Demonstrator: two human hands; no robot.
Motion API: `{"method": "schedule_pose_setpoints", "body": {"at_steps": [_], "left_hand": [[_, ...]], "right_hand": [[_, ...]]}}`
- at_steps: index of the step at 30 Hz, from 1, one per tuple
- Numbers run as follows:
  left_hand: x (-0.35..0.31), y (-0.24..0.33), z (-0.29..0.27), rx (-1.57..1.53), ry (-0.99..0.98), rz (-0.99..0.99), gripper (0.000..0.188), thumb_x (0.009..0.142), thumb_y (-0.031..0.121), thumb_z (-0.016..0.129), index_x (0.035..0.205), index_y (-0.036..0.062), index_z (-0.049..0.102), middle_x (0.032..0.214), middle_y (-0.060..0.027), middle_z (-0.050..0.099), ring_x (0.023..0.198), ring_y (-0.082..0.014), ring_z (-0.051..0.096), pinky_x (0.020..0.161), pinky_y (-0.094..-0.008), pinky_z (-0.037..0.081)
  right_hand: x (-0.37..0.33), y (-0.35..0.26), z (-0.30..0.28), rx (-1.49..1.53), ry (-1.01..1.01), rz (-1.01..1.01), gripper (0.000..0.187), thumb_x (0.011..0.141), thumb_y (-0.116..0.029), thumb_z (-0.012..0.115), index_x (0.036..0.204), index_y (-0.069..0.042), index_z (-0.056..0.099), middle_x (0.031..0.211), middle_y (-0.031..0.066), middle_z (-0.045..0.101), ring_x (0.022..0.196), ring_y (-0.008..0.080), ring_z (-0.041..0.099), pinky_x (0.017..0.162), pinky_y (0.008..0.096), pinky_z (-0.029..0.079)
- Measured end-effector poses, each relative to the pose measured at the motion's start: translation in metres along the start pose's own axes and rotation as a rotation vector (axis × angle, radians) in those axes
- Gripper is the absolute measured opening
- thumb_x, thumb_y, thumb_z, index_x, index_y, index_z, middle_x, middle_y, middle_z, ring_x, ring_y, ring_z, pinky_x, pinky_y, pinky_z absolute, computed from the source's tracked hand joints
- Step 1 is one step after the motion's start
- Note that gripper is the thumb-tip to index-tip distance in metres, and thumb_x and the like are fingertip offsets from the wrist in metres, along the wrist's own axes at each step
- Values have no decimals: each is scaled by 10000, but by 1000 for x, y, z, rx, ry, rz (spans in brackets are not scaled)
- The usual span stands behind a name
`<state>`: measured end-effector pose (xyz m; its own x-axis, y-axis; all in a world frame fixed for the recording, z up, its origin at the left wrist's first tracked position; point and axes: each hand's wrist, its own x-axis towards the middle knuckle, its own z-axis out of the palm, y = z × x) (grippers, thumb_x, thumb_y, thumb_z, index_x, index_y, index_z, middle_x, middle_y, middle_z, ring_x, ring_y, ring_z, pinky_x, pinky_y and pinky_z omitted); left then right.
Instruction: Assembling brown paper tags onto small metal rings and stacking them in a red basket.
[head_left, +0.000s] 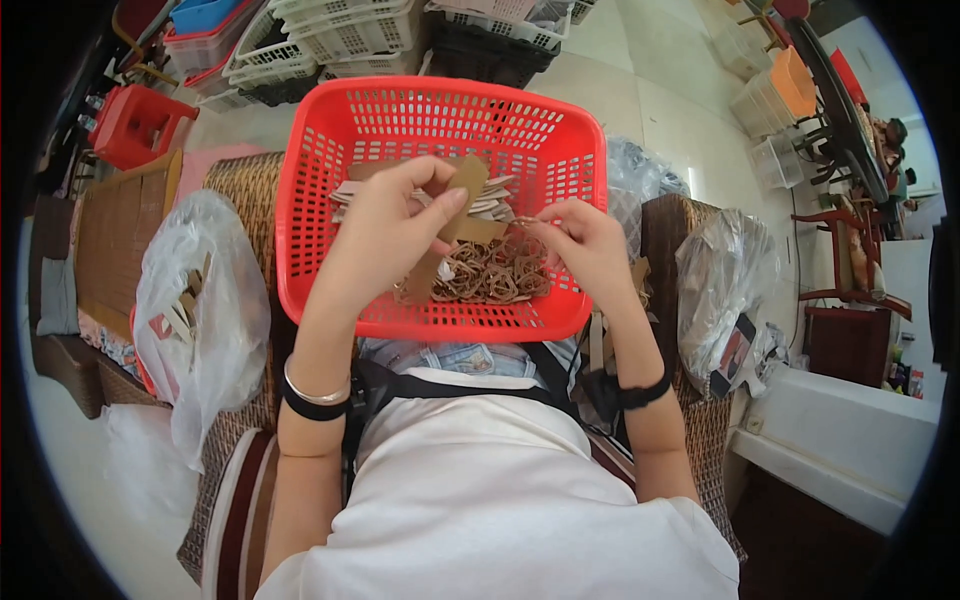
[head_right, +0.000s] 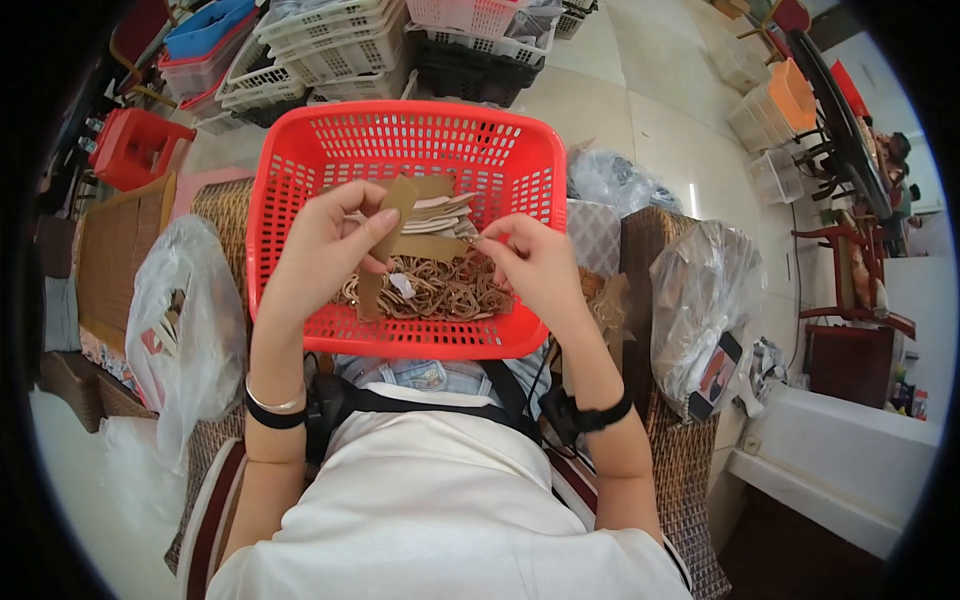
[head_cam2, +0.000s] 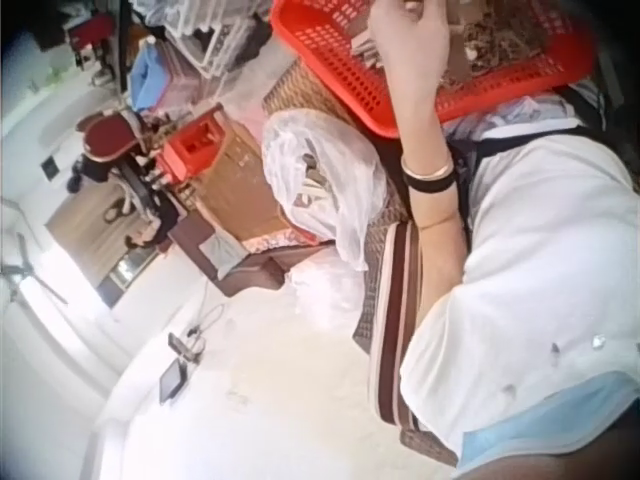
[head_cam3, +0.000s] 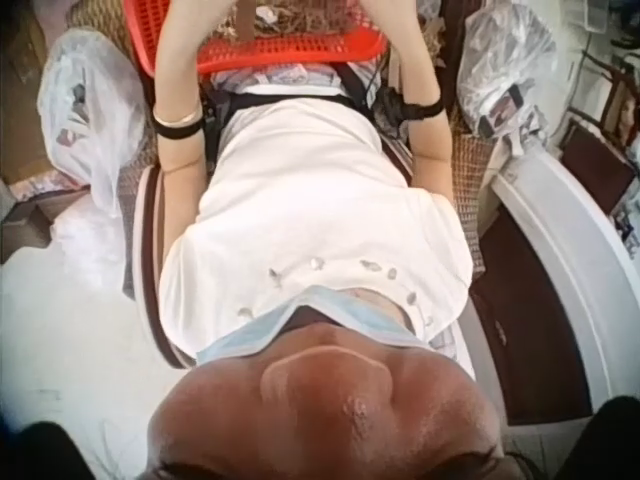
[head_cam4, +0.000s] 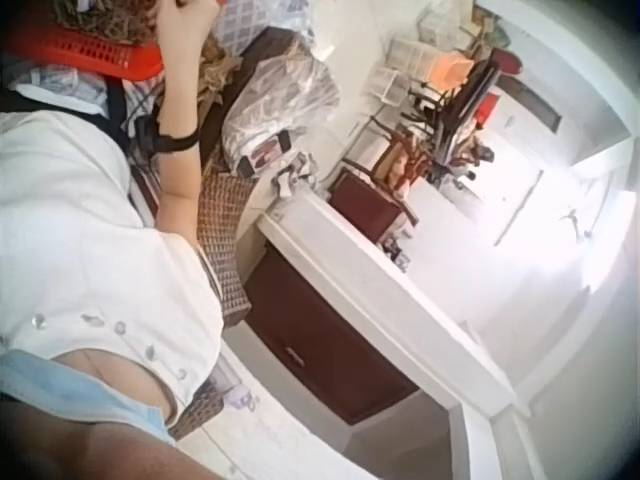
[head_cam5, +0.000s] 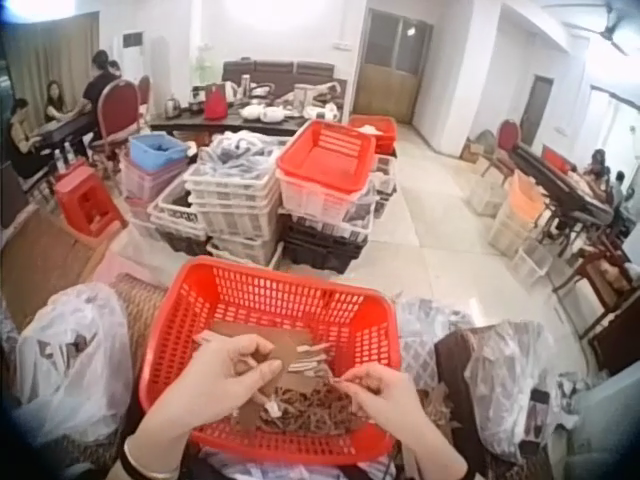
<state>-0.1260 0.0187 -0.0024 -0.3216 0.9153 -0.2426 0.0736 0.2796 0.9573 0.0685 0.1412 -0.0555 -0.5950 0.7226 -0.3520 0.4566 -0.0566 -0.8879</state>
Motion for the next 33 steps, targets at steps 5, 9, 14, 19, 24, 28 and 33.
{"method": "schedule_pose_setpoints", "body": {"at_steps": [5, 9, 14, 19, 24, 28, 33], "left_hand": [[4, -9, 16, -336, -131, -27, 229, 958, 115, 497, 1138, -18, 544, 911, -55, 632, 796, -108, 631, 678, -230, 543], [1, 3, 20, -325, -235, -74, 216, 899, 72, 598, 1086, -35, 588, 888, -71, 646, 765, -109, 632, 672, -226, 541], [-10, -6, 21, -447, -177, -3, 184, 842, 28, 667, 1007, -46, 631, 876, -81, 661, 723, -114, 634, 652, -219, 533], [-22, -4, 18, -446, -163, 42, 177, 849, 15, 651, 1012, -50, 627, 874, -78, 660, 725, -114, 632, 653, -226, 534], [-28, -4, 11, -126, -358, 165, 185, 868, 12, 619, 1039, -58, 618, 872, -55, 646, 750, -94, 619, 646, -222, 530], [-26, -5, 16, -136, -239, 187, 203, 892, 41, 601, 1065, -63, 623, 894, -37, 632, 797, -82, 603, 693, -213, 508], [-34, -1, 28, -142, -214, 246, 195, 885, 52, 618, 1052, -46, 641, 931, -38, 617, 813, -89, 597, 742, -226, 487]], "right_hand": [[-39, -6, 3, -148, 271, -716, 172, 748, 47, 668, 899, -34, 679, 819, 99, 688, 715, 222, 675, 611, 272, 533], [-48, -17, 14, -272, 374, -925, 226, 721, 78, 671, 915, -39, 683, 873, 106, 695, 765, 235, 686, 656, 273, 539], [-61, -16, 24, 339, 116, -602, 167, 846, 89, 549, 1006, 66, 589, 1029, 171, 659, 957, 185, 642, 821, 312, 539], [-67, -20, 26, 748, -50, -335, 217, 844, 79, 578, 1050, 38, 525, 981, 147, 651, 970, 191, 637, 815, 297, 543], [-73, -27, 22, 552, -169, -121, 224, 834, 52, 618, 1054, 39, 586, 920, 120, 667, 854, 171, 664, 708, 268, 564], [-76, -22, 18, 581, -15, -124, 231, 836, 43, 622, 1066, 37, 605, 884, 114, 670, 794, 165, 670, 675, 259, 564], [-79, -25, 5, 949, -101, -199, 222, 857, -6, 623, 1074, 34, 596, 933, 117, 663, 783, 163, 663, 657, 254, 568]]}}
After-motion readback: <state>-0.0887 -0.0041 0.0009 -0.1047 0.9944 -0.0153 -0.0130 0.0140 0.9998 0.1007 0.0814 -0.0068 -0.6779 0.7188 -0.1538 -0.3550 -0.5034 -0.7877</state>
